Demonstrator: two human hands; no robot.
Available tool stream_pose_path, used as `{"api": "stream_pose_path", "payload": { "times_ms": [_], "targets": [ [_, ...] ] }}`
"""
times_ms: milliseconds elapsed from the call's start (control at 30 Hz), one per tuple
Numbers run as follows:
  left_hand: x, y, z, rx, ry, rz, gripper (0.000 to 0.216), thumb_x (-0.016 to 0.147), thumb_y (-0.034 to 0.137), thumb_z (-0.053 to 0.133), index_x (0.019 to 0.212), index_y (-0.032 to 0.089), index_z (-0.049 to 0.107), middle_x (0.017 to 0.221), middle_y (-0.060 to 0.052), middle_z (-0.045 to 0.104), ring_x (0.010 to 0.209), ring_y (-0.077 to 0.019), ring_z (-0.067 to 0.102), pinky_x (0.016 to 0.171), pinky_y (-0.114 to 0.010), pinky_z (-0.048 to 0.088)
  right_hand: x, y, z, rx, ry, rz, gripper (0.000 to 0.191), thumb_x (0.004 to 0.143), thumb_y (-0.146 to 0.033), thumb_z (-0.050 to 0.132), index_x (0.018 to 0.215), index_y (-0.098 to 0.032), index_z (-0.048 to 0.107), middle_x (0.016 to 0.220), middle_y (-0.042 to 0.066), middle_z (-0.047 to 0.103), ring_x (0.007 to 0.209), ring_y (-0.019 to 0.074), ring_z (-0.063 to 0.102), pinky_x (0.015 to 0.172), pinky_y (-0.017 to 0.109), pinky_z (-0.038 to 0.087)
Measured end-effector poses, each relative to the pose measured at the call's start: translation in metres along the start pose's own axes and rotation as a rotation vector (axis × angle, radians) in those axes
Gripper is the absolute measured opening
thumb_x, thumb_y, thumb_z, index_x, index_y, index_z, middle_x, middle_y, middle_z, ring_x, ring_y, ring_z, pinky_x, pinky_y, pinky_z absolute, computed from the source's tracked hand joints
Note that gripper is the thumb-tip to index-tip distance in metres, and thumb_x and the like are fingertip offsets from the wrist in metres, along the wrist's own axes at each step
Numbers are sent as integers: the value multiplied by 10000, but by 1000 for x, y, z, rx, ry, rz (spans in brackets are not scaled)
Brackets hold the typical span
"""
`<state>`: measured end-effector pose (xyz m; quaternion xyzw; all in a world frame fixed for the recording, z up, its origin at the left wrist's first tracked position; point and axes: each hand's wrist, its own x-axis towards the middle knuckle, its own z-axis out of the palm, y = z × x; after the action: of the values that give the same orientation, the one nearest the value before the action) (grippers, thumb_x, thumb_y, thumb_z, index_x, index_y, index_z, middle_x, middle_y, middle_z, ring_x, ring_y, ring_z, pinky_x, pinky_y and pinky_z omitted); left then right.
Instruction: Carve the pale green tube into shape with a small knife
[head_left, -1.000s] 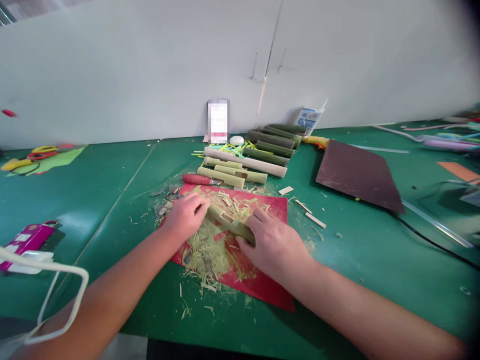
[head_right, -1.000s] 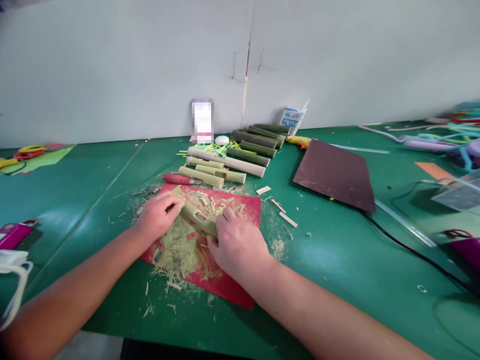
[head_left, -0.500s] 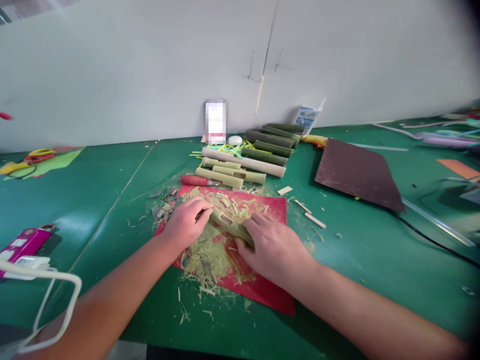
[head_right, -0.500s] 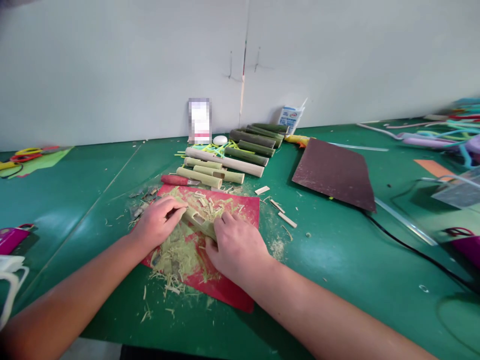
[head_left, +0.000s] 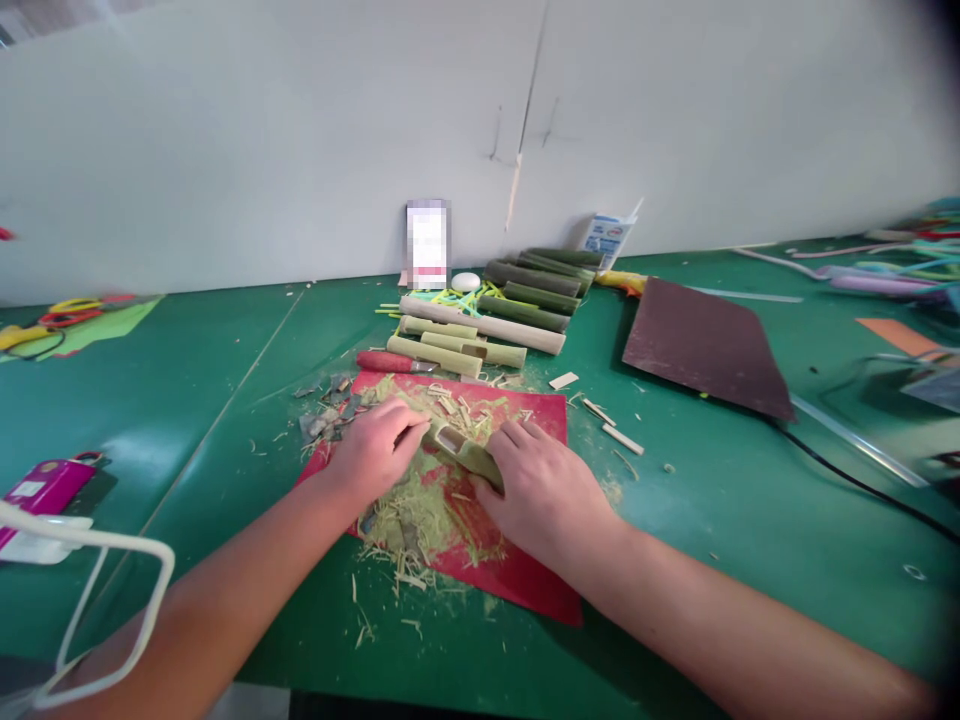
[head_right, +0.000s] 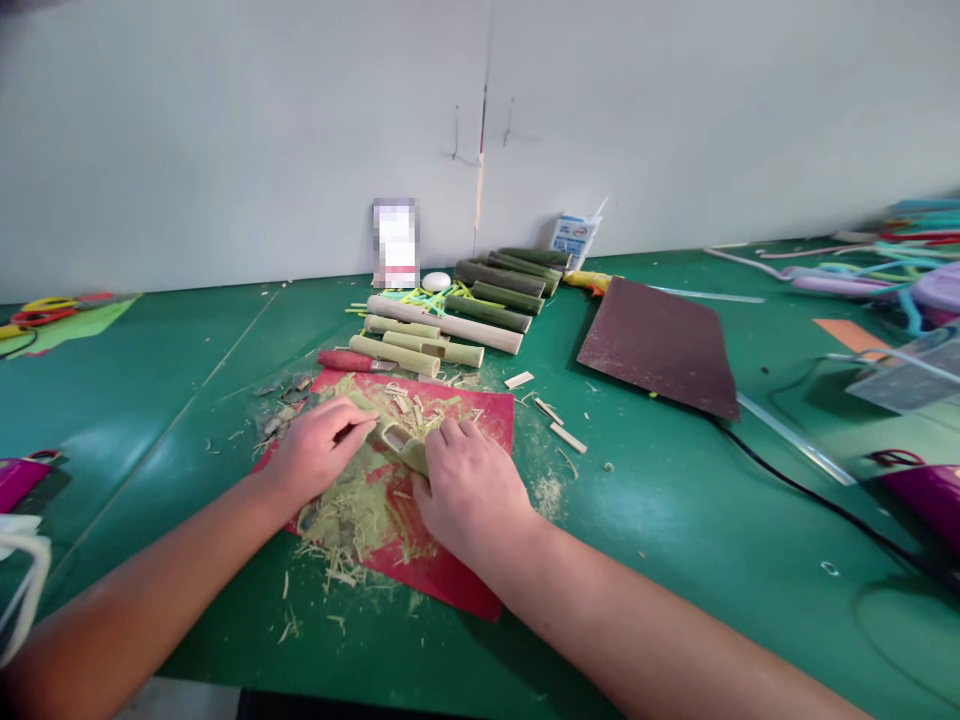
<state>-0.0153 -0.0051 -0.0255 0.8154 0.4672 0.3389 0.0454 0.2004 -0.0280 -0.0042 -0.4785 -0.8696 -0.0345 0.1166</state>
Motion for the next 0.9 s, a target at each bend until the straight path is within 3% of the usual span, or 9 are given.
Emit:
{"api": "stream_pose_path", "payload": {
  "times_ms": [133,333,467,633,767,900],
  "targets": [
    [3,-7,-3,92,90,-21,135,859,205,512,792,159,620,741,-36,602,715,-149,571,689,-268,458,0,0,1,25,-11,23,125,771,-281,548,773,-157,564,785,60,569,731,184,523,637,307,397],
    [1,5,3,-2,-52,47,154,883,206,485,850,148,623,762,-41,604,708,-134,572,675,-258,463,0,1,4,59,-32,33,127,775,-295,544,771,-169,545,797,54,564,720,182,524,605,301,381],
    [2,-2,2,58,58,-11,138,864,206,514,810,148,628,774,-51,620,739,-151,582,697,-276,466,-1,1,3,59,-63,60,134,793,-298,518,776,-168,546,804,54,569,718,181,527,613,302,382],
    [2,-6,0,40,-9,16,148,872,215,508,822,158,635,760,-35,614,699,-130,573,672,-258,462,0,1,2,70,-65,39,134,779,-297,546,796,-164,549,815,56,570,753,191,534,632,300,393],
    [4,-4,-2,71,69,6,154,861,207,518,772,151,631,731,-37,610,683,-137,564,657,-266,458,0,0,2,65,-73,46,124,783,-290,535,796,-166,547,820,55,571,733,185,533,617,300,394],
    [5,-7,-4,14,4,25,155,864,206,509,792,154,636,737,-35,614,674,-130,568,653,-257,467,-1,-1,1,52,-83,26,115,772,-283,545,796,-170,545,830,57,576,769,193,541,632,301,399]
  ]
}}
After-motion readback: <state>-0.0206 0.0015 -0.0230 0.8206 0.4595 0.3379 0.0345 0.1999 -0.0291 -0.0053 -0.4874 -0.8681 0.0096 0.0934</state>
